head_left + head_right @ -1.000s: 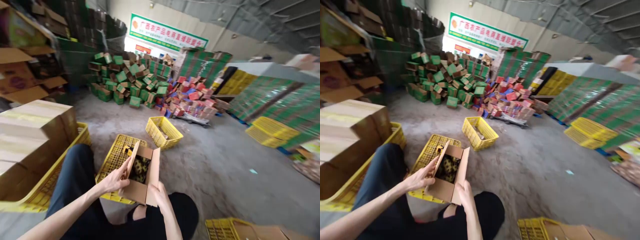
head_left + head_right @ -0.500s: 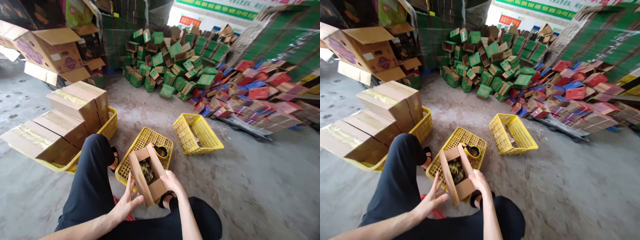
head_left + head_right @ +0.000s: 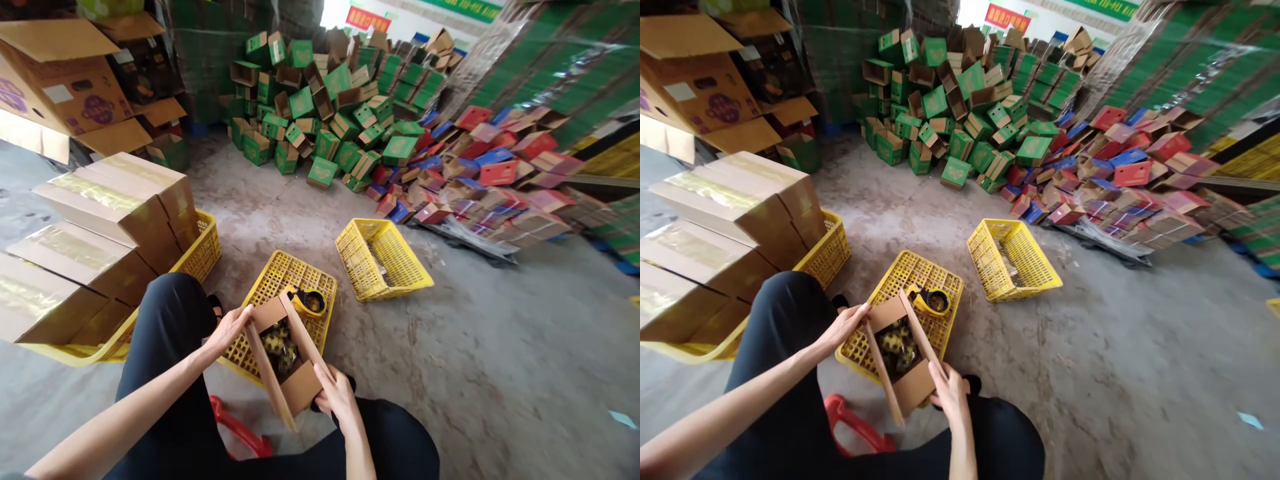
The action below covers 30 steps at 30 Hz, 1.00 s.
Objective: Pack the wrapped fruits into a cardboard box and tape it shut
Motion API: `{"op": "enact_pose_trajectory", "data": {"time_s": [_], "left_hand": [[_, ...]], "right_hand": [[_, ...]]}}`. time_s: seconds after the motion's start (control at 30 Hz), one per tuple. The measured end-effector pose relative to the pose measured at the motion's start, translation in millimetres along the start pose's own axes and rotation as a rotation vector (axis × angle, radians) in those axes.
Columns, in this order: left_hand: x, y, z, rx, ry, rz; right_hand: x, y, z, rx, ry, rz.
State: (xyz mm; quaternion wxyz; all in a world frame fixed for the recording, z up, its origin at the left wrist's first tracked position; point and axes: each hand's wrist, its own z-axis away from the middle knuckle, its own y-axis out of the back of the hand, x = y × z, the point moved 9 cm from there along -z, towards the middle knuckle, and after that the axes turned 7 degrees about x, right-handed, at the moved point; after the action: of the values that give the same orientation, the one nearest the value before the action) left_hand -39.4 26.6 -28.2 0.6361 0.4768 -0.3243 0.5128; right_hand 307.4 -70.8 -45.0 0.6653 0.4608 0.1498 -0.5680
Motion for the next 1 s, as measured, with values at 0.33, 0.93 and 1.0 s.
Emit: {"op": "enact_pose_trajectory", "data": {"time_s": [0.33, 0.93, 1.0], "left_hand": [[-31, -11.6, 60, -0.001, 0.066, 0.070], [10, -32.8, 9, -0.352, -0.501, -0.409], [-5, -35.2, 8, -0.381, -0.497, -0.422]], "right_hand": [[-72, 7, -51, 0.209, 0.286, 0.221], [-53, 8, 8, -0.034, 0.283, 0.585], [-49, 7, 10, -0.036, 0.279, 0.606]]}}
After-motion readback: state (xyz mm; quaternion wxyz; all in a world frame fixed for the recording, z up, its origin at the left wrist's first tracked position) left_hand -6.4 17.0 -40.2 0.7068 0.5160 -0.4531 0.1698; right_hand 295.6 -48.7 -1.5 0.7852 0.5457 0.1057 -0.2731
